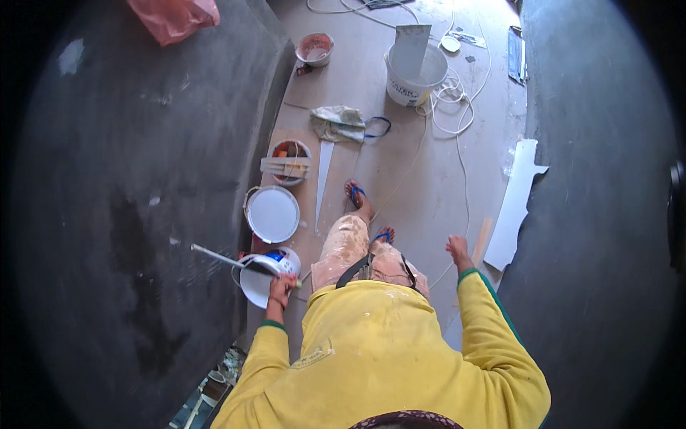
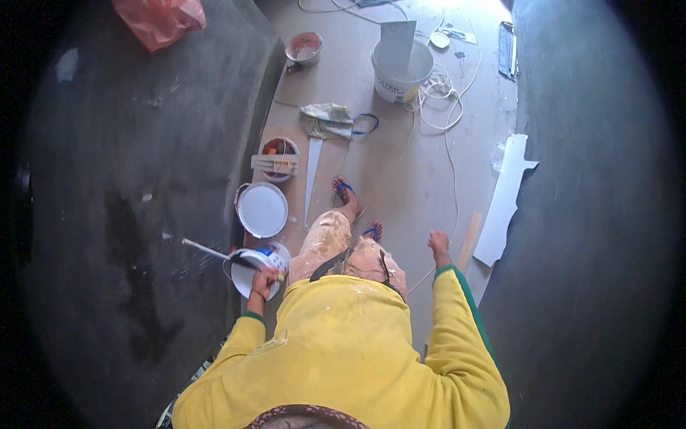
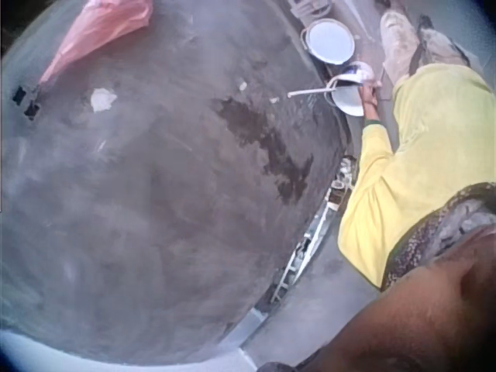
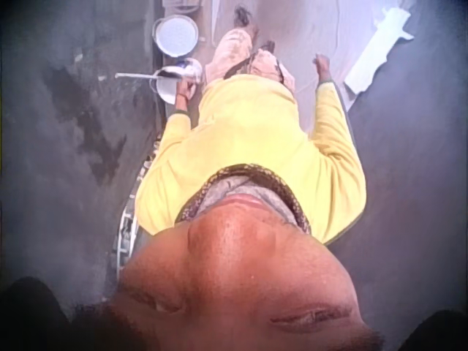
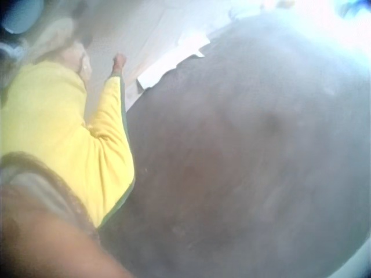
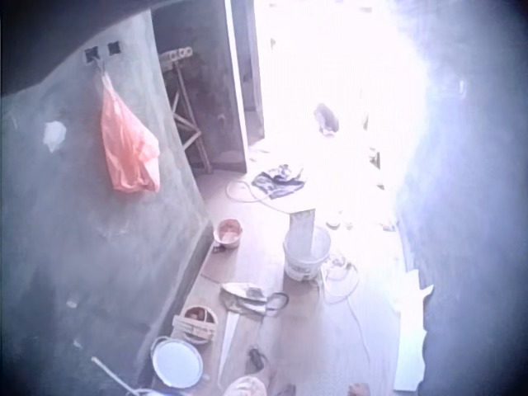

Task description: The person walks through a construction area, enters a room, and prepares paint by opening buckets, transferring liquid between containers, and stirring with a stick. The person handles buckets, a paintbrush, and a stirring stick while organizing materials on the floor.

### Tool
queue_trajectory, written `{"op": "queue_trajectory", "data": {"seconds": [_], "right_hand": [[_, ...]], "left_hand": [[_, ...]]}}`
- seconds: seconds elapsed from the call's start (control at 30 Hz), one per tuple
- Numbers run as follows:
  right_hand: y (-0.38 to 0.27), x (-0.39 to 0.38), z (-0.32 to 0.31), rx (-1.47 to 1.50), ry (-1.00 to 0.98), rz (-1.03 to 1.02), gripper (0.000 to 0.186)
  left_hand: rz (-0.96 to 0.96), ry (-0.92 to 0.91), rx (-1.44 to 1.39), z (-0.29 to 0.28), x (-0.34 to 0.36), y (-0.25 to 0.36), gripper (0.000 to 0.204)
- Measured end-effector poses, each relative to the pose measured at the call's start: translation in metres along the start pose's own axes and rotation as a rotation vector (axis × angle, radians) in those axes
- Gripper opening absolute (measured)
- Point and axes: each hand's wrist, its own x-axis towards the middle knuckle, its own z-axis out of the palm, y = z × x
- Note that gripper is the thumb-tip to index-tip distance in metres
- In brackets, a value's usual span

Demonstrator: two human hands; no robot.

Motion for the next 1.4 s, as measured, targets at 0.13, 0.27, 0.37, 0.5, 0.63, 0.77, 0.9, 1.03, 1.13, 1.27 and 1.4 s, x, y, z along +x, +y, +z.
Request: {"op": "queue_trajectory", "data": {"seconds": [0.13, 0.27, 0.37, 0.5, 0.63, 0.77, 0.9, 1.03, 1.13, 1.27, 1.4], "right_hand": [[0.002, 0.023, -0.041, -0.135, -0.073, -0.150, 0.025], [-0.070, 0.010, -0.032, -0.085, -0.127, -0.037, 0.028], [-0.154, 0.027, -0.030, -0.070, -0.180, -0.029, 0.029], [-0.271, 0.087, -0.011, 0.045, -0.189, -0.127, 0.030], [-0.378, 0.177, 0.005, 0.330, -0.141, -0.047, 0.036], [-0.472, 0.290, 0.038, 0.494, -0.155, 0.118, 0.047], [-0.511, 0.403, 0.109, 0.510, -0.009, 0.315, 0.066], [-0.509, 0.469, 0.154, 0.831, -0.117, 0.288, 0.047], [-0.508, 0.474, 0.154, 0.864, -0.130, 0.235, 0.035], [-0.527, 0.480, 0.141, 0.780, -0.120, 0.277, 0.034], [-0.572, 0.466, 0.142, 0.724, -0.164, 0.168, 0.030]], "left_hand": [[-0.221, 0.038, 0.010, -0.010, 0.006, -0.034, 0.022], [-0.230, 0.087, -0.080, 0.058, 0.046, -0.003, 0.022], [-0.109, -0.064, 0.050, 0.158, 0.070, 0.088, 0.022], [0.110, -0.179, 0.441, 0.217, 0.113, 0.167, 0.014], [0.053, 0.153, 0.448, 0.233, 0.092, 0.183, 0.012], [-0.047, 0.441, 0.240, 0.248, 0.008, 0.124, 0.006], [-0.538, 0.666, 0.506, 0.309, -0.071, 0.029, 0.010], [-0.627, 0.497, 0.522, 0.418, -0.087, 0.037, 0.010], [-0.688, 0.495, 0.469, 0.458, -0.091, 0.039, 0.011], [-0.746, 0.508, 0.363, 0.495, -0.102, 0.038, 0.013], [-0.770, 0.551, 0.232, 0.531, -0.112, 0.030, 0.015]]}}
